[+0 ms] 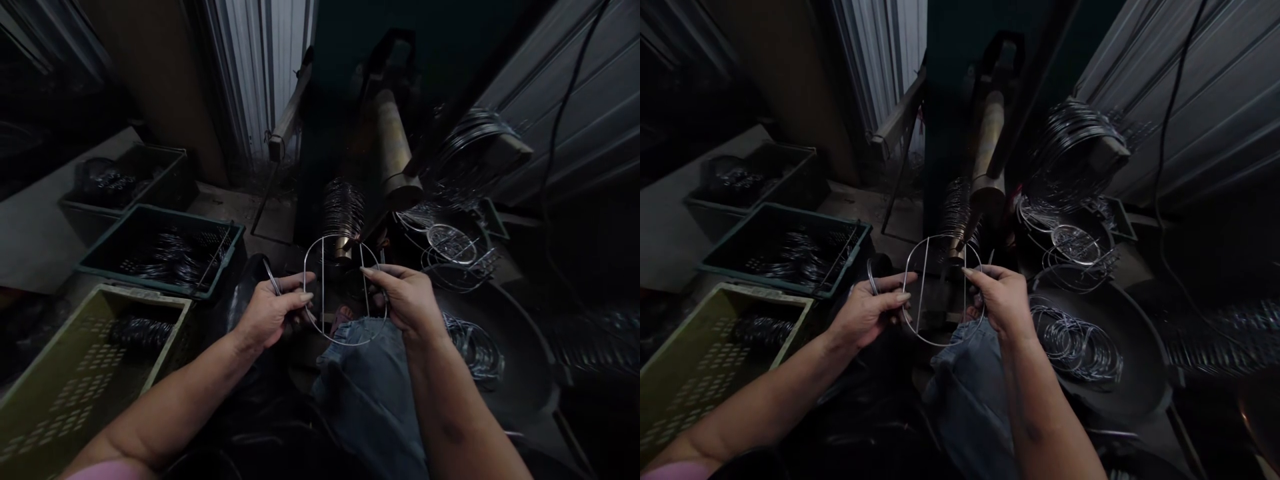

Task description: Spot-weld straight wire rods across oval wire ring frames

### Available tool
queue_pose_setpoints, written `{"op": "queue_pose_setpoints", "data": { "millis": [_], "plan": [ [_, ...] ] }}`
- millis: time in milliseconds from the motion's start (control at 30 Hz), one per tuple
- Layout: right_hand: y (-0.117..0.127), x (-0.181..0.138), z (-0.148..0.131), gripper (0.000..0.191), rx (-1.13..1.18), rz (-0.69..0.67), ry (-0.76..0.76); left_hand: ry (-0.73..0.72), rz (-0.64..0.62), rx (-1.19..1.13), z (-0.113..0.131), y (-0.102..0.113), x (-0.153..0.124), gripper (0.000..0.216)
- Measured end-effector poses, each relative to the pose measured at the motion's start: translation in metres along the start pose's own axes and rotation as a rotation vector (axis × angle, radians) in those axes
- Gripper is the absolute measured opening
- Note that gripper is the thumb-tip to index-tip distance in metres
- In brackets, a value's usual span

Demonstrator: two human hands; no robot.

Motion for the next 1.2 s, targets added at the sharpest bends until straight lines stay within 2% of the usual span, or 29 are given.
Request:
{"op": "queue_pose_setpoints", "data": {
  "millis": [233, 400, 533, 733, 967, 1200],
  "plan": [
    [0.0, -0.004, 0.004, 0.028, 0.096, 0.026, 0.037, 0.03, -0.001, -0.005, -0.003, 0.003, 0.003, 0.043],
    [0.013, -0.02, 0.016, 0.032, 0.225, 0.007, 0.01, 0.039, -0.045, 0.059, -0.003, 0.003, 0.008, 0.04],
    [0.029, -0.025, 0.022, 0.035, 0.236, 0.002, -0.036, 0.043, -0.062, 0.101, -0.003, -0.005, 0.013, 0.037],
    [0.043, -0.016, 0.016, 0.035, 0.271, 0.071, -0.012, 0.036, -0.127, 0.077, 0.0, -0.023, 0.023, 0.038],
    [0.045, -0.011, 0.012, 0.034, 0.308, 0.052, -0.028, 0.056, -0.143, 0.068, 0.003, -0.029, 0.026, 0.034],
    [0.044, -0.014, 0.013, 0.037, 0.284, 0.087, -0.047, 0.051, -0.161, 0.098, 0.002, -0.026, 0.027, 0.034]
  ]
}}
Point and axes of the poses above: each hand's wrist, its own x-axis towards the middle knuckle, its own y-axis out of the back of the hand, z = x × y, the point moved 1 cm from there along x, towards the middle knuckle, and after that the axes turned 7 degrees about x, right-handed, at the moved point
